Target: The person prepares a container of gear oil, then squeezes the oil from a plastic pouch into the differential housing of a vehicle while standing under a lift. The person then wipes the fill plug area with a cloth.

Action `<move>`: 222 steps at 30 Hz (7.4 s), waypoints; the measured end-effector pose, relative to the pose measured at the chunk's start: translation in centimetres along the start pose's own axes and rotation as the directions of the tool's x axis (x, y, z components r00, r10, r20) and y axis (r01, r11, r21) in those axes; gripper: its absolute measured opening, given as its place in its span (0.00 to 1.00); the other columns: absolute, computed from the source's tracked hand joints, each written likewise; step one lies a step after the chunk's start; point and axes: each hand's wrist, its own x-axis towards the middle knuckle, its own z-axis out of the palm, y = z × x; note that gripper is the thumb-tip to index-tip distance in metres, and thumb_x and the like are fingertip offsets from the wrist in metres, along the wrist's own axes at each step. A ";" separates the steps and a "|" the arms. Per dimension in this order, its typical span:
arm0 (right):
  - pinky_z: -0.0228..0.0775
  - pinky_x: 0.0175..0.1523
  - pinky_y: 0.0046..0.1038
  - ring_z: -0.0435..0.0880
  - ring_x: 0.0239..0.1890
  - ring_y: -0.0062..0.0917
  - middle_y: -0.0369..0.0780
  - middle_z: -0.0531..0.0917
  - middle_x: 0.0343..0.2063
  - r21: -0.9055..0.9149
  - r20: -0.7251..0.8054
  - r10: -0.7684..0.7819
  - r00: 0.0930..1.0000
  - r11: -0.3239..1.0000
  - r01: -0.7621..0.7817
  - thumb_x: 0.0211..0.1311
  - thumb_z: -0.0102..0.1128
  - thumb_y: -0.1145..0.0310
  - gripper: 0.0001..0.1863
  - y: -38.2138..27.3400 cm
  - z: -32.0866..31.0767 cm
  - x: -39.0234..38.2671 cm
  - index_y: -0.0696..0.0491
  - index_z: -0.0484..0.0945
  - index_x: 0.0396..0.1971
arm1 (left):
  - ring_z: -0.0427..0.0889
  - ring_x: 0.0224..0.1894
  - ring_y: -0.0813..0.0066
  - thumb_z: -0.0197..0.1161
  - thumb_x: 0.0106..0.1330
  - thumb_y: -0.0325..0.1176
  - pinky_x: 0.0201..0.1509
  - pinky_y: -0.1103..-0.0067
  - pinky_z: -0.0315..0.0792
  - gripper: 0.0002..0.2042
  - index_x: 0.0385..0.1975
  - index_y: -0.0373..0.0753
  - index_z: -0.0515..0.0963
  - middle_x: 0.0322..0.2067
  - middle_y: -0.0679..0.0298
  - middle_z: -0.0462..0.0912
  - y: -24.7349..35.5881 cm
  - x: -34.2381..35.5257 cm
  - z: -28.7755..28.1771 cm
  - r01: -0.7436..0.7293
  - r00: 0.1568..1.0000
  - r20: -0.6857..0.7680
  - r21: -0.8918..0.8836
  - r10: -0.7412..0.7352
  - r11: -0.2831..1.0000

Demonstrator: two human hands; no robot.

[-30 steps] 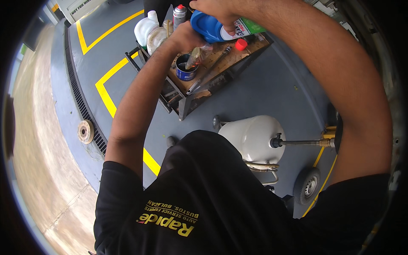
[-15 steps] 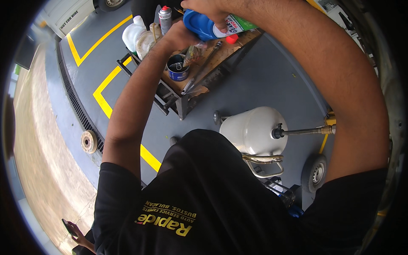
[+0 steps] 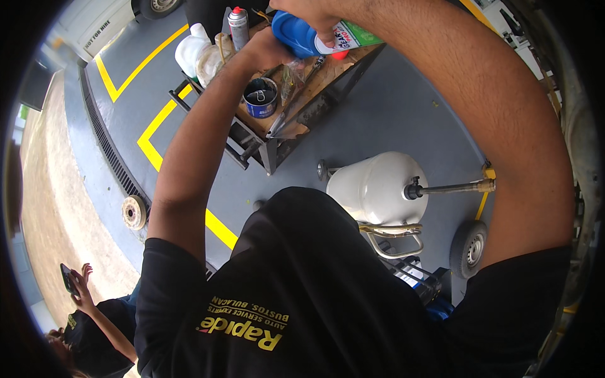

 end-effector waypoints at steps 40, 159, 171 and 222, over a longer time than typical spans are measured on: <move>0.77 0.58 0.39 0.85 0.56 0.37 0.42 0.86 0.53 0.057 -0.024 0.033 0.999 0.998 -0.032 0.32 0.87 0.56 0.58 2.7 4.3 0.2 0.44 0.67 0.70 | 0.88 0.50 0.66 0.86 0.39 0.41 0.57 0.71 0.80 0.31 0.48 0.42 0.87 0.45 0.58 0.90 -0.4 4.6 2.6 -0.014 0.999 0.032 -0.143 0.019 0.990; 0.76 0.37 0.30 0.84 0.32 0.23 0.36 0.84 0.32 0.458 0.184 0.666 0.723 -0.709 0.536 0.64 0.69 0.58 0.18 -9.7 26.2 4.5 0.55 0.75 0.42 | 0.88 0.38 0.63 0.78 0.46 0.32 0.44 0.71 0.79 0.22 0.43 0.33 0.85 0.36 0.55 0.86 9.0 -6.1 -5.7 0.016 0.999 0.029 -0.007 -0.016 1.000; 0.77 0.40 0.47 0.85 0.31 0.51 0.52 0.83 0.23 0.878 0.310 0.902 0.299 -0.151 -0.455 0.60 0.60 0.65 0.13 -17.5 19.8 -14.0 0.60 0.81 0.25 | 0.87 0.37 0.55 0.68 0.54 0.21 0.40 0.69 0.78 0.09 0.36 0.34 0.85 0.34 0.52 0.84 15.1 -3.7 7.8 -0.475 0.830 0.213 -0.215 0.515 0.854; 0.76 0.29 0.26 0.84 0.19 0.24 0.45 0.85 0.20 0.899 0.386 0.922 0.034 -0.368 -0.239 0.60 0.53 0.79 0.10 -20.4 25.3 -50.2 0.64 0.83 0.35 | 0.74 0.59 0.70 0.75 0.62 0.37 0.56 0.63 0.71 0.34 0.65 0.40 0.65 0.57 0.60 0.75 42.1 -8.7 31.6 -0.195 0.471 0.077 -0.962 0.879 0.189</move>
